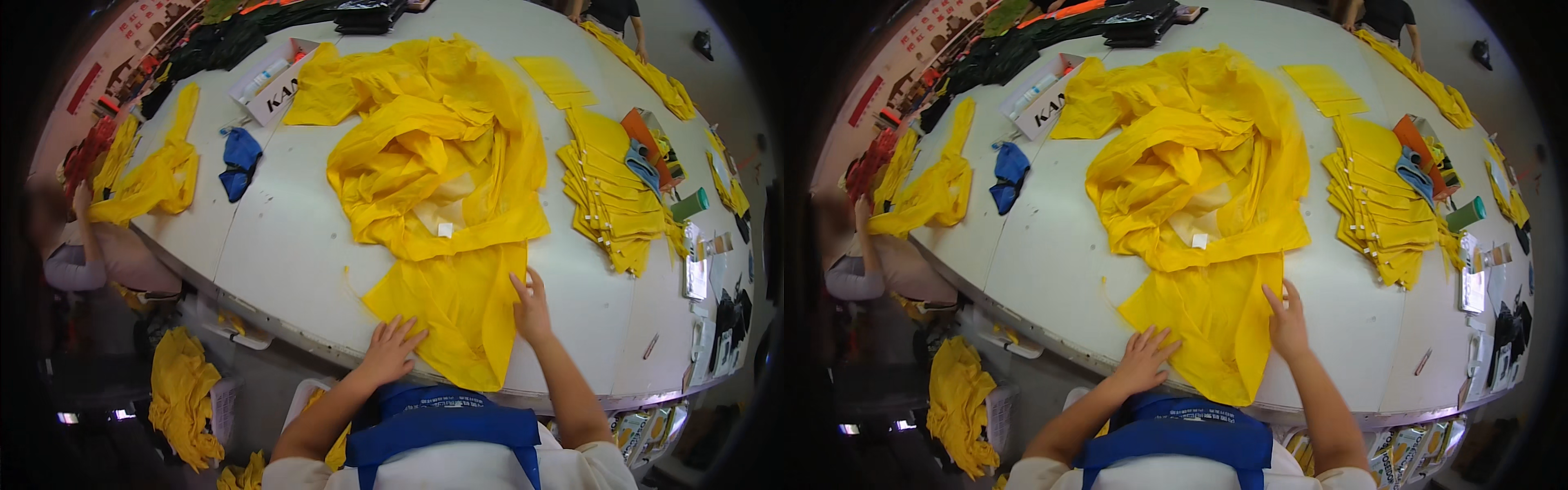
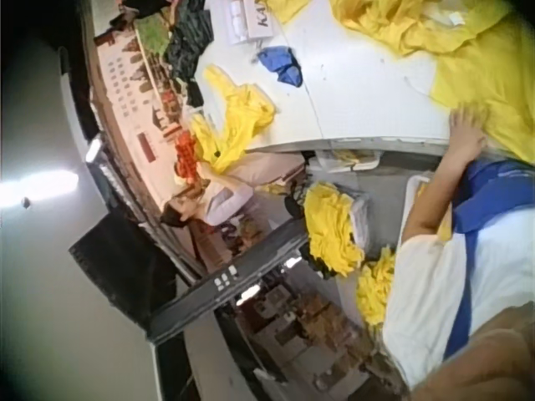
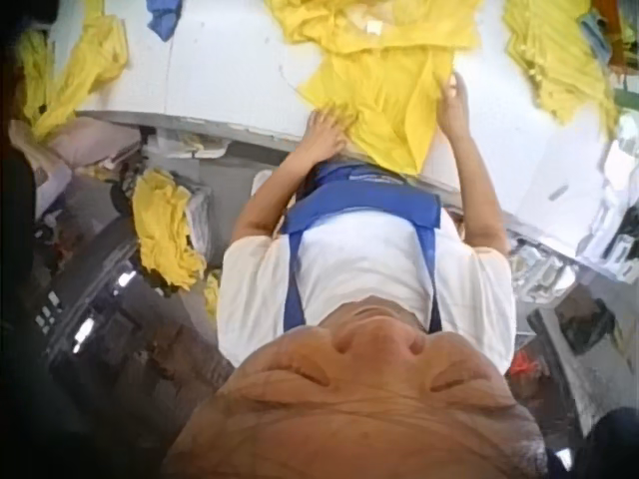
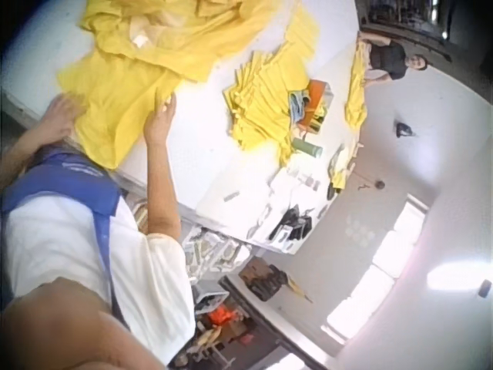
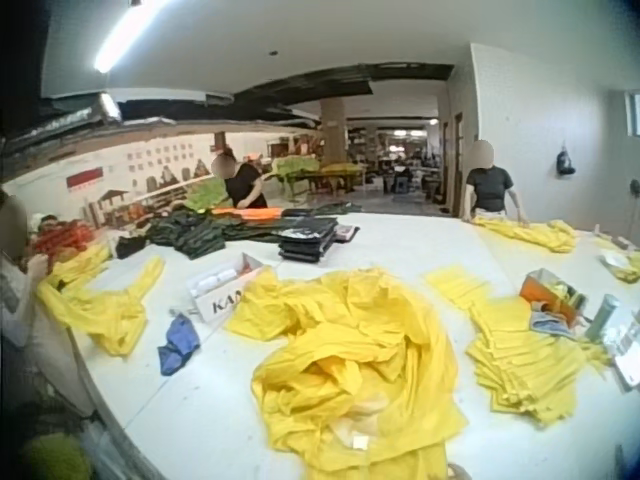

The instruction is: The person folds yellow garments on a large white table, smoothing and aligning edges, then places folded items into a white basket. The person also uses a small metal tool to trim loose threads from the garments.

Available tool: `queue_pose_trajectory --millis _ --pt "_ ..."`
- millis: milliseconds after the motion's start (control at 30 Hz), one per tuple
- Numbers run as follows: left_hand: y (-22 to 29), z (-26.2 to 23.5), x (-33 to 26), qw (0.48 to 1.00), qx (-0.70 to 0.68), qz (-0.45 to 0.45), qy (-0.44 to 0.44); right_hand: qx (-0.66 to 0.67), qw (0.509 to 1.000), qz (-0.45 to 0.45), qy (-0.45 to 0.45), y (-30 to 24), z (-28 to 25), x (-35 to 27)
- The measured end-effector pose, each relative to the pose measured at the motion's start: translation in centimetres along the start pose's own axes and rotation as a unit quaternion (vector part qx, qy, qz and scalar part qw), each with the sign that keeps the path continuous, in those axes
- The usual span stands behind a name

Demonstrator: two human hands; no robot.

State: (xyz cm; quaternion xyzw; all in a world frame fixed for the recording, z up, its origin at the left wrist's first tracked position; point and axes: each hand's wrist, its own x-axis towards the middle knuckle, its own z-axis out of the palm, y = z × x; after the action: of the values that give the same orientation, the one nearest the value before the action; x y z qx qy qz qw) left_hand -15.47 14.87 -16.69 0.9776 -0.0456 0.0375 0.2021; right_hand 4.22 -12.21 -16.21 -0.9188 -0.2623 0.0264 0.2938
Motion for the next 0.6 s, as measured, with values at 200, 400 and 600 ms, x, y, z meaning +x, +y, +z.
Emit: queue_pose_trajectory --millis 200,400,600 --pt "-3.0 1.4 1.5 1.0 -0.006 -0.012 -0.011 0.029 0.983 0.038 -0.179 4.6 -1.9 1.6" --pt "-3.8 -1.0 1.6 0.989 -0.127 -0.036 -0.073 -0.04 0.981 -0.182 -0.059 6.7 -0.7 0.3" --pt "-7.3 -5.6 2.4 0.962 -0.105 -0.061 -0.244 0.062 0.995 -0.009 -0.08 9.4 -9.1 2.9"
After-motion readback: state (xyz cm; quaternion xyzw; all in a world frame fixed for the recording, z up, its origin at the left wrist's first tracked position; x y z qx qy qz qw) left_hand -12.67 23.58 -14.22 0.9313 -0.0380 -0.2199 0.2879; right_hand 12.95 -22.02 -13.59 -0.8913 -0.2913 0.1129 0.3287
